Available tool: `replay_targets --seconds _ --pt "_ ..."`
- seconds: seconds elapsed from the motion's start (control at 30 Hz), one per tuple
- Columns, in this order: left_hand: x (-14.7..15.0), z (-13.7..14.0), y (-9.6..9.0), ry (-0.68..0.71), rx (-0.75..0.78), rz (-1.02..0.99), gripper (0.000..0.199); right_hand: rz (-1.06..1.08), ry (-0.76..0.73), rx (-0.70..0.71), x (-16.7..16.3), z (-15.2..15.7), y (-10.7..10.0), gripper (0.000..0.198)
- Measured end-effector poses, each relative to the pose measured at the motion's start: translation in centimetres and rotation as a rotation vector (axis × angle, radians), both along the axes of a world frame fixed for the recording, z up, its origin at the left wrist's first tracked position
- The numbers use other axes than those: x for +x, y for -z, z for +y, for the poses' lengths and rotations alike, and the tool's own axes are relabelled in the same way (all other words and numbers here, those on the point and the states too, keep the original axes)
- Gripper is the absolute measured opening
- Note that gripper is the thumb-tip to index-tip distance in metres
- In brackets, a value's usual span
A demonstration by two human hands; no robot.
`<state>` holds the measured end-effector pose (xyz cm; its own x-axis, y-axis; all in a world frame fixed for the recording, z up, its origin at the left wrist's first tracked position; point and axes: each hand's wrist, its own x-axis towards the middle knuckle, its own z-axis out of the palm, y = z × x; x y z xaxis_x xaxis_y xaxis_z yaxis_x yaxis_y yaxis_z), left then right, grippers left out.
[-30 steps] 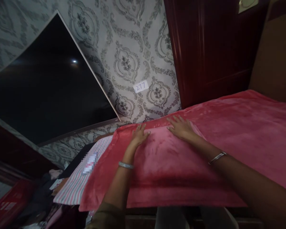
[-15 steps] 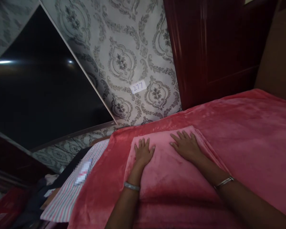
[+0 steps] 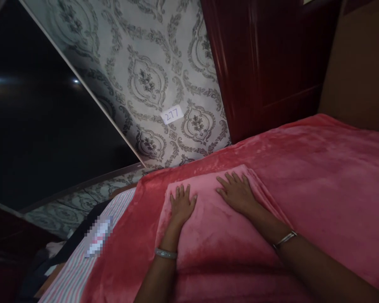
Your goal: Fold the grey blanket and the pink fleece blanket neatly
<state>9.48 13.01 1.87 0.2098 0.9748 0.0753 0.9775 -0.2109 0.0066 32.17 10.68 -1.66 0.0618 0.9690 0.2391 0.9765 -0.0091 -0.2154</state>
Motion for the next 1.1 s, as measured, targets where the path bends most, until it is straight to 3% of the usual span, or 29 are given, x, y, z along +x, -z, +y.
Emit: replay_targets --seconds 0.4,0.63,0.8,0.9,1.1 --pt "-0.3 0.0 0.5 0.009 0.065 -0.059 0.064 0.054 0.021 -0.033 0.2 -0.2 -1.0 0.060" --pt "-0.9 -0.5 0.1 0.135 0.087 -0.137 0.056 0.022 0.168 -0.050 2.0 -0.8 -1.3 0.060" --pt "-0.9 -0.6 0.1 0.181 0.120 -0.147 0.053 0.024 0.166 -0.083 2.3 -0.8 -2.0 0.059" --pt "-0.8 -0.6 0.2 0.200 0.141 -0.133 0.052 0.037 0.110 -0.110 1.2 -0.1 -3.3 0.059" --pt "-0.7 -0.5 0.3 0.205 0.155 -0.104 0.053 0.092 -0.172 -0.175 -3.9 3.2 -5.5 0.058"
